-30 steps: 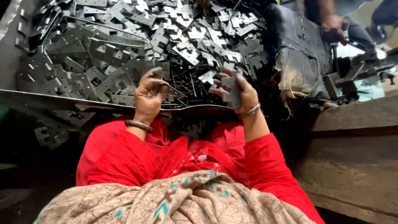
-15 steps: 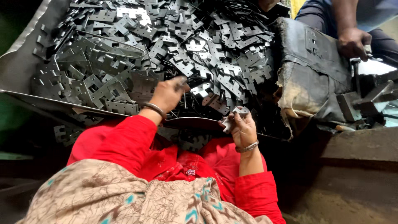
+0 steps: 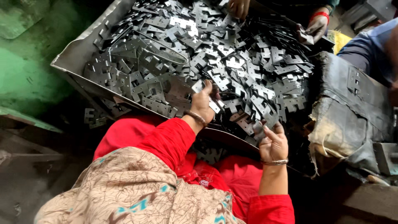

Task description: The person picks up metal brackets and small metal pins from a large bin and sorts them into different areas or stacks.

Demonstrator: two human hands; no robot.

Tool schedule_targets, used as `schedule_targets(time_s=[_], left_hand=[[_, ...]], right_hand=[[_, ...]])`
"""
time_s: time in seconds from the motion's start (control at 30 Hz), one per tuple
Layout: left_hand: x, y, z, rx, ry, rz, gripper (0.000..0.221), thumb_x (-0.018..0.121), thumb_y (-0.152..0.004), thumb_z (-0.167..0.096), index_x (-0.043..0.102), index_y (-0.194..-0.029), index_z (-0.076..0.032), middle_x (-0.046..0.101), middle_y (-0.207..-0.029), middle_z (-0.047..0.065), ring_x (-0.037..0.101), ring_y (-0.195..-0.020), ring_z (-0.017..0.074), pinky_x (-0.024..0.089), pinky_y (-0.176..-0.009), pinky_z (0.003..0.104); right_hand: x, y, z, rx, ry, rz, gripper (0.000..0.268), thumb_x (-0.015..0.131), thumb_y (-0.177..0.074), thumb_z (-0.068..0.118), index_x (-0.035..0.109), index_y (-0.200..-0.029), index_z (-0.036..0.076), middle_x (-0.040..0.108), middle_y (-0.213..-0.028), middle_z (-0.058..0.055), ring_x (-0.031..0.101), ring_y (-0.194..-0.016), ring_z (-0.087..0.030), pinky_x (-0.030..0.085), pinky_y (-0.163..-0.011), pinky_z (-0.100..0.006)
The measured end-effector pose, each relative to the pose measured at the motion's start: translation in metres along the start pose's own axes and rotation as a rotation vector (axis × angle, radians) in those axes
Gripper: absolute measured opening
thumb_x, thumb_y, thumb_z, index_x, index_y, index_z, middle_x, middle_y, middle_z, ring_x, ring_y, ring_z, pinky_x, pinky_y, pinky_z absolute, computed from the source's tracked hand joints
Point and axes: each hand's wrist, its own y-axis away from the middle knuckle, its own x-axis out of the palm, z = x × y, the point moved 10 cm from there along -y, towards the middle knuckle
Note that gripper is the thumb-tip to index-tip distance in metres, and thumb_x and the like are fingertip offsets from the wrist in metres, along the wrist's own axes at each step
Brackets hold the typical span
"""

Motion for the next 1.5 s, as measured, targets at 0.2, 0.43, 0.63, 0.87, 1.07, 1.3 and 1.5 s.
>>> schedule_targets(time_s=[0.2,0.43,0.63,0.87,1.07,1.3,1.5], left_hand=[[0.049,0.09,0.026,-0.482,0.392,0.3,0.028,0.047,-0.097,-0.026,0.063,-0.113,-0.009,0.074,-0.103,0.006,0.07,-0.097,0.021,0.057,-0.087,0.04],[0.06,0.102,0.013,-0.346,0.133,0.31,0.044,0.058,-0.102,-0.053,0.056,-0.115,-0.011,0.066,-0.101,0.004,0.066,-0.093,0.0172,0.055,-0.086,0.039],[0.056,0.046,-0.089,0.705,-1.531,0.491,0.044,0.072,-0.088,-0.033,0.069,-0.118,-0.001,0.068,-0.118,0.023,0.063,-0.11,0.0452,0.052,-0.091,0.052],[-0.066,-0.045,-0.146,0.833,-2.288,0.091,0.049,0.068,-0.09,-0.04,0.071,-0.136,-0.022,0.066,-0.141,0.009,0.058,-0.129,0.0393,0.041,-0.104,0.059],[-0.067,-0.04,-0.155,0.544,-2.355,0.039,0.038,0.071,-0.095,-0.045,0.076,-0.127,-0.025,0.077,-0.113,0.011,0.071,-0.107,0.0367,0.048,-0.099,0.053],[0.01,0.033,-0.164,0.88,-2.103,0.201,0.017,0.074,-0.095,-0.031,0.077,-0.107,-0.02,0.076,-0.106,0.005,0.072,-0.092,0.0332,0.055,-0.078,0.045],[0.071,0.082,-0.139,1.103,-1.808,0.454,0.014,0.083,-0.087,-0.024,0.076,-0.097,-0.015,0.075,-0.095,0.004,0.069,-0.089,0.0268,0.055,-0.077,0.039]], right_hand=[[0.129,0.018,0.022,-0.315,0.947,0.079,0.049,0.067,-0.09,-0.001,0.063,-0.139,0.002,0.075,-0.116,-0.019,0.075,-0.096,-0.026,0.062,-0.083,-0.042],[0.198,0.059,-0.009,-0.72,1.327,0.544,0.061,0.063,-0.09,-0.003,0.05,-0.149,-0.001,0.066,-0.134,-0.025,0.068,-0.121,-0.033,0.057,-0.095,-0.037],[0.068,-0.011,0.033,-0.019,0.202,-0.014,0.057,0.057,-0.096,-0.007,0.05,-0.152,0.0,0.071,-0.117,-0.019,0.059,-0.087,-0.026,0.053,-0.073,-0.042],[-0.093,-0.064,0.253,-0.977,1.499,-0.59,0.061,0.056,-0.101,-0.008,0.04,-0.159,-0.002,0.061,-0.147,-0.024,0.071,-0.125,-0.027,0.06,-0.1,-0.036],[-0.218,-0.123,0.242,-0.426,2.036,-0.54,0.075,0.056,-0.08,-0.002,0.044,-0.154,0.005,0.053,-0.14,-0.031,0.054,-0.122,-0.047,0.045,-0.103,-0.05],[-0.032,-0.082,0.165,-0.586,1.786,-0.207,0.05,0.063,-0.101,0.027,0.055,-0.146,0.007,0.055,-0.147,-0.022,0.055,-0.133,-0.039,0.045,-0.114,-0.045],[0.096,-0.065,0.039,-0.5,1.831,0.231,0.069,0.08,-0.08,0.038,0.06,-0.135,0.002,0.06,-0.136,-0.024,0.054,-0.127,-0.042,0.043,-0.102,-0.047]])
